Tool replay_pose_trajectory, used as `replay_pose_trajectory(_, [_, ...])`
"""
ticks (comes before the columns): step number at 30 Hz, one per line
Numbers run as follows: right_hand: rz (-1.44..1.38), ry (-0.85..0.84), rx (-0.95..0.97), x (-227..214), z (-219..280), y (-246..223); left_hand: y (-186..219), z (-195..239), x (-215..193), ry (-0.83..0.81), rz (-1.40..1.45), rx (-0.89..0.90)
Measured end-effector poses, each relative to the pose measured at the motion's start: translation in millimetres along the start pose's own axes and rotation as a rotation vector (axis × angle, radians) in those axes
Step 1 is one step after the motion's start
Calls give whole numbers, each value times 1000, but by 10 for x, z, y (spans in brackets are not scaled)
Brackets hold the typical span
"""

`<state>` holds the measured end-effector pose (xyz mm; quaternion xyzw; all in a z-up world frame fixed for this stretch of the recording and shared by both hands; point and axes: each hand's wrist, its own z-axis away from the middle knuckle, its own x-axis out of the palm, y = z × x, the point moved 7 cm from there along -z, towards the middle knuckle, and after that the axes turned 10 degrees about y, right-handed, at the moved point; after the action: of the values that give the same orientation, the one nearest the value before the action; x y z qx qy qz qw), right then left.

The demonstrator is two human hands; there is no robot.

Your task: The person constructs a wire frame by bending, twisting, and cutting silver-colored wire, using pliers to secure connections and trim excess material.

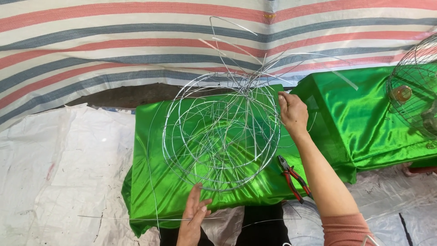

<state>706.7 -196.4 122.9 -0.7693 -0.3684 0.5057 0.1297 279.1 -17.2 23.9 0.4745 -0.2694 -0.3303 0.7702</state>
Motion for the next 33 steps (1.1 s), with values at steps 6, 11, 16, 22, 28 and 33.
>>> replay_pose_trajectory(6, [-93,110,6,-101,-39,37,-20,30,-30,1,56,24])
replay_pose_trajectory(11, [-236,277,-17,-1059,276,-352,134,196,-82,10,15,42])
replay_pose_trajectory(16, [-484,530,-190,-1621,1460,-511,179,353,-77,-2,0,160])
replay_pose_trajectory(22, [-652,-182,-463,-835,2826,-1448,424,540,187,-23,122,303])
replay_pose_trajectory(28, [-794,-725,-269,-418,3381,-1639,301,594,29,-21,220,324])
replay_pose_trajectory(33, [-792,-617,-407,-530,3382,-1656,244,565,-528,-187,654,564])
